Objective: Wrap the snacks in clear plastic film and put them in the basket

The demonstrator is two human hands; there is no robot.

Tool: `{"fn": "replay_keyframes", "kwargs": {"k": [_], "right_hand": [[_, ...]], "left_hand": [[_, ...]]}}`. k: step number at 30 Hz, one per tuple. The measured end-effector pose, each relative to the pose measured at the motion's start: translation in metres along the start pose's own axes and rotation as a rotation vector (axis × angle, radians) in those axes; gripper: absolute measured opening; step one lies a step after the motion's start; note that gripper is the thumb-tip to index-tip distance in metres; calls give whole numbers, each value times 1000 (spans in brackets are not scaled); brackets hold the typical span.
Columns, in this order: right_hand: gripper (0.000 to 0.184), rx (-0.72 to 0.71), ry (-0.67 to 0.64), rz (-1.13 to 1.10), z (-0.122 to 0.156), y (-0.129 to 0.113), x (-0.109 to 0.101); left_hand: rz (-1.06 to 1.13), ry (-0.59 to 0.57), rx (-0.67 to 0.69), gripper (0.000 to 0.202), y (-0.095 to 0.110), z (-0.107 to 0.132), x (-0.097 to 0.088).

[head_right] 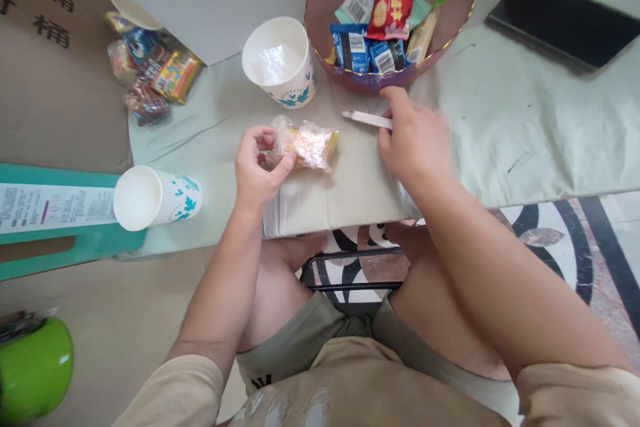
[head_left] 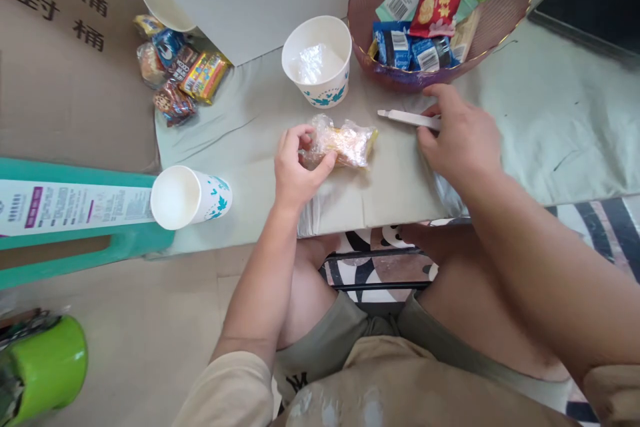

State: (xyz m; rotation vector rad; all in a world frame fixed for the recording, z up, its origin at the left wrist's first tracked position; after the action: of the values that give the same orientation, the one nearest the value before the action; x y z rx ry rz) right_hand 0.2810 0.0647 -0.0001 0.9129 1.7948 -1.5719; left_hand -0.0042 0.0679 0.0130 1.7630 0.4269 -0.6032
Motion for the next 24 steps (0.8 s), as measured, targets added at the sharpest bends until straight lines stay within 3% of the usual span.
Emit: {"fn": "replay_keyframes", "kwargs": {"k": [3, 6, 10, 14, 17, 20, 24], "right_hand": [[34, -1, 77, 69, -1, 10, -8], [27, -40, 141, 98, 1, 1, -19], [25, -274, 58, -2, 12, -48, -13], [49, -485, -85, -89, 27, -92, 12], [48, -459, -63, -83, 28, -94, 19], [28, -412, -33, -115, 24, -89, 13], [12, -366, -47, -158, 21, -85, 1]], "left_hand": [[-102, 24, 102, 22, 9, 2, -1], [-220, 103, 237, 16, 23, 4, -6], [-233, 41, 337, 16, 32, 5, -2], [-234, 78, 372, 6, 40, 8, 0], [-286, 78, 363, 7, 47, 10, 6], [-298, 37, 344, 14, 49, 9, 11], [-74, 130, 271, 9, 37, 5, -1]]}}
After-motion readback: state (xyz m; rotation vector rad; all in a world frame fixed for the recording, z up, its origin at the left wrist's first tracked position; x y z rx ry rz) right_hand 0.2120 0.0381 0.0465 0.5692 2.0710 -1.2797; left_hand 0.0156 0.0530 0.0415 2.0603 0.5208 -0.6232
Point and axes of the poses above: each hand's wrist, its own z-axis away from the middle knuckle, its own x-axis out of the palm, y = z × x, the point moved 8 cm from there along -z, towards the middle knuckle, and after that the axes turned 9 degrees about -y, right-handed, at the moved point
